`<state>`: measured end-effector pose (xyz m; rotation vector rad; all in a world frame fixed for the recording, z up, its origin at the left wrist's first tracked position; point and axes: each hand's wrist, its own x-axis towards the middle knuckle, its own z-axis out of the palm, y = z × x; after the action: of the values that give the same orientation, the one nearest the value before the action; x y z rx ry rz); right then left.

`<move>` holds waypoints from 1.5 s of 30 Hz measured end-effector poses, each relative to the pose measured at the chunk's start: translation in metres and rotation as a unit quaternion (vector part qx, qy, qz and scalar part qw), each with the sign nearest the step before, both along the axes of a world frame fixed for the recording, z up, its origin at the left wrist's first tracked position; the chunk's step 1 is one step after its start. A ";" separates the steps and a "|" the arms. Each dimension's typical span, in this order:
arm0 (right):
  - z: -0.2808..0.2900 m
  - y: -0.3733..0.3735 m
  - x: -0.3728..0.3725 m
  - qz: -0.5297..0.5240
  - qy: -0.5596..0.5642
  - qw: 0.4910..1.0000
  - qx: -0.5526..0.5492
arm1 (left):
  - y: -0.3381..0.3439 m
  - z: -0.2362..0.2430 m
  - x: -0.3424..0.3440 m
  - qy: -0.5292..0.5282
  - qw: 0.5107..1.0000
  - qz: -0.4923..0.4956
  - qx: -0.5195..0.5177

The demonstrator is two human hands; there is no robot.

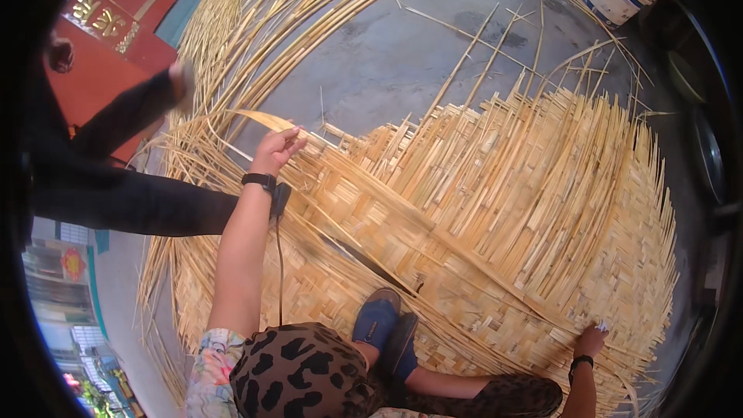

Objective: Weaving a large circular mat from strips of bamboo or straw.

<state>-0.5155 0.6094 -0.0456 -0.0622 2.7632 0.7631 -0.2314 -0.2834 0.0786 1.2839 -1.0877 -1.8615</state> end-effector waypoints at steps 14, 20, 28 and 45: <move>-0.026 0.012 -0.011 -0.057 0.037 0.997 -0.042 | 0.083 -0.083 -0.035 -0.250 0.883 0.090 -0.386; -0.003 0.013 -0.012 -0.044 0.008 0.999 -0.003 | 0.093 -0.051 -0.053 -0.170 0.927 0.055 -0.330; 0.057 0.035 -0.013 -0.084 -0.081 0.993 0.029 | 0.066 -0.022 0.036 0.072 0.974 0.125 -0.174; 0.172 -0.260 0.136 0.314 -0.170 0.820 -0.447 | 0.074 -0.033 0.053 0.005 0.986 -0.034 -0.164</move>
<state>-0.3798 0.3498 0.1262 -1.1949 2.4574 -0.4835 -0.1784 -0.2097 0.0459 1.0569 -1.3798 -1.6474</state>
